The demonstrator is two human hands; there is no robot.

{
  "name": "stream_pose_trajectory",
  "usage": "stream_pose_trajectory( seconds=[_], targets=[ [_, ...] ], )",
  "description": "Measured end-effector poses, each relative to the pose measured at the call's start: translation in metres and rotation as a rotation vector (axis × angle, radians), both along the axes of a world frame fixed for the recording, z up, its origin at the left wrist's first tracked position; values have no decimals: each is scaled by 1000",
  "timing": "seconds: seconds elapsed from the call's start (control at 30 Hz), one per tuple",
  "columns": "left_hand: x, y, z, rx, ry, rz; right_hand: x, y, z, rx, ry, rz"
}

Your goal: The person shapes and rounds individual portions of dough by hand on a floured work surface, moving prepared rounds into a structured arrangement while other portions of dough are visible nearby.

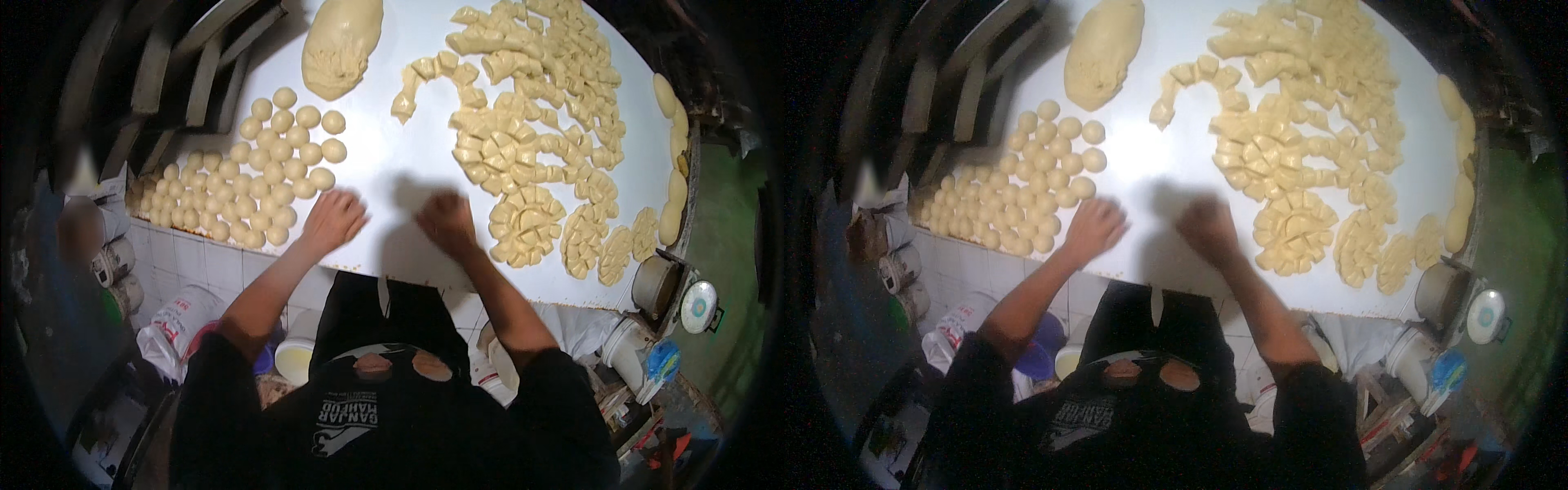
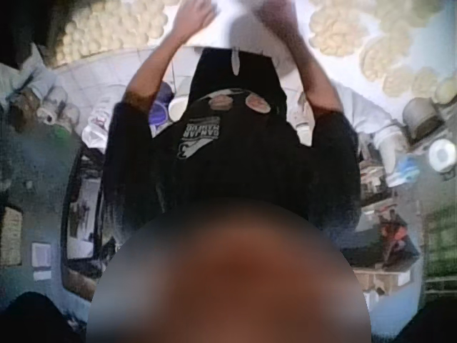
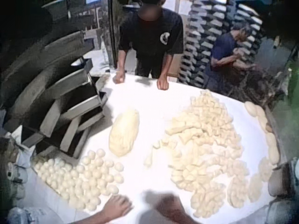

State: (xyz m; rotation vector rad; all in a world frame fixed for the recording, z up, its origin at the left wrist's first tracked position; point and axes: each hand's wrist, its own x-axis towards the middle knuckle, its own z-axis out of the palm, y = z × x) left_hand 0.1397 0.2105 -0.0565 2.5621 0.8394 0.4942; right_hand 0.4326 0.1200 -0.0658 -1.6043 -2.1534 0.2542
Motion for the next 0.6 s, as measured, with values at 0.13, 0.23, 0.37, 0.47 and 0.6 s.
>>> stream_pose_trajectory(
  seconds=[0.13,0.23,0.37,0.47,0.6],
  targets=[
    [91,-57,-9,-144,-87,292,-23,17,-40,-75,207,-141],
    [11,-82,-14,-189,-142,118,-2,-3,-6,114,67,169],
    [33,-35,-4,7,17,406,-1,53,12,-73,130,-54],
    [73,-67,-6,-169,-46,484,-24,16,-1,-118,134,4],
    [9,-84,3,-370,-129,143,38,-21,14,-215,168,169]
  ],
)
